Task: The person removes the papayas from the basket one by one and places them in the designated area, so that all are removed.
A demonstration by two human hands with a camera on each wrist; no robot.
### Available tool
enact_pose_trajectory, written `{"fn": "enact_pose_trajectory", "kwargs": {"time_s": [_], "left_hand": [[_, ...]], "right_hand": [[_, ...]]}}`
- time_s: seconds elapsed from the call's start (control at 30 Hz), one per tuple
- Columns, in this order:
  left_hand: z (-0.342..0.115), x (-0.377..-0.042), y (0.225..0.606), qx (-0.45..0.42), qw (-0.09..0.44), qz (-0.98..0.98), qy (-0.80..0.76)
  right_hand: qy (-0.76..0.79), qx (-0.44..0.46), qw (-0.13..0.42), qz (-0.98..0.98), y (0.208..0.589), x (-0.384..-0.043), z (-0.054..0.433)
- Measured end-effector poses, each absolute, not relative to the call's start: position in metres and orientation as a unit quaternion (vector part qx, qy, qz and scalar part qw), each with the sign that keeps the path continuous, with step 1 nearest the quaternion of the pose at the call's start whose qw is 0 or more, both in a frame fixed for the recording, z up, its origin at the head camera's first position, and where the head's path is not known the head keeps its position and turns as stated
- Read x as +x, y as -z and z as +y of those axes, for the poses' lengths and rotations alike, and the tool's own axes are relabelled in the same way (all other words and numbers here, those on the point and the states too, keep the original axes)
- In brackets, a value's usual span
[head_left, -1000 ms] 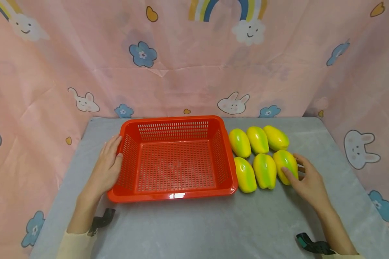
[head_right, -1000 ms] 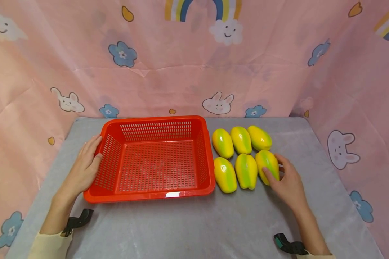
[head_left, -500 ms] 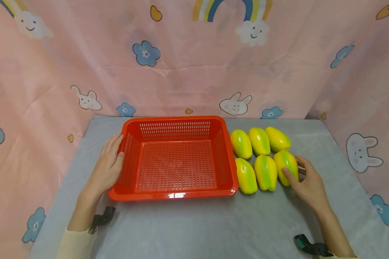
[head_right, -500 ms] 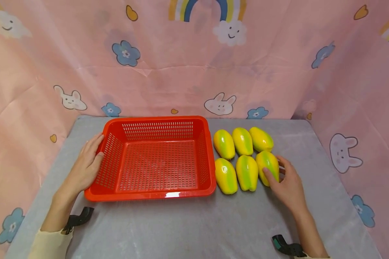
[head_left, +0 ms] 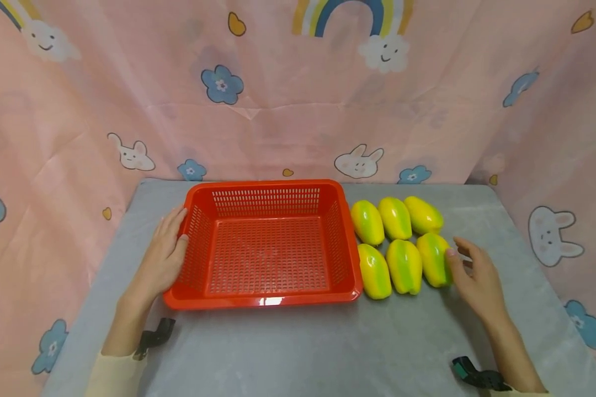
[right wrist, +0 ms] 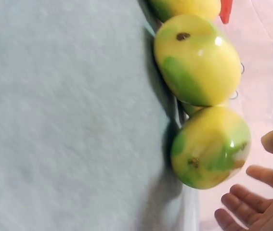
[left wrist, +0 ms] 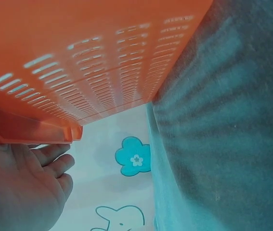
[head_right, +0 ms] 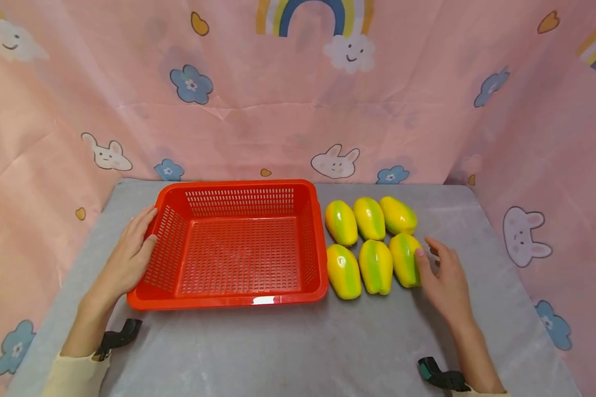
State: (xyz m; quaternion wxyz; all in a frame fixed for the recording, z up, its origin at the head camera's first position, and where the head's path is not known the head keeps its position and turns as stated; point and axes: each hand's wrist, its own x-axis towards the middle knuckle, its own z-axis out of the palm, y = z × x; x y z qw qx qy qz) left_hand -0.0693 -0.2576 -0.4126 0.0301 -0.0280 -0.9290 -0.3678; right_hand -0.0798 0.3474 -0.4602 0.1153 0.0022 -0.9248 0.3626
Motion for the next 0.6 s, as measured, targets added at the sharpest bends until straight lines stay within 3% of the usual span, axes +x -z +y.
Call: {"fn": "enact_pose_trajectory", "kwargs": {"time_s": [0.17,0.6], "left_hand": [[-0.260,-0.071,0.413,-0.035,0.039,-0.927,0.371],[-0.281,-0.057,0.406,-0.023,0.026,-0.897,0.440]], "right_hand": [[-0.344,0.022,0.143,-0.928,0.457,-0.084,0.350],[-0.352,0.081,0.120,-0.925,0.453,-0.098,0.359]]}}
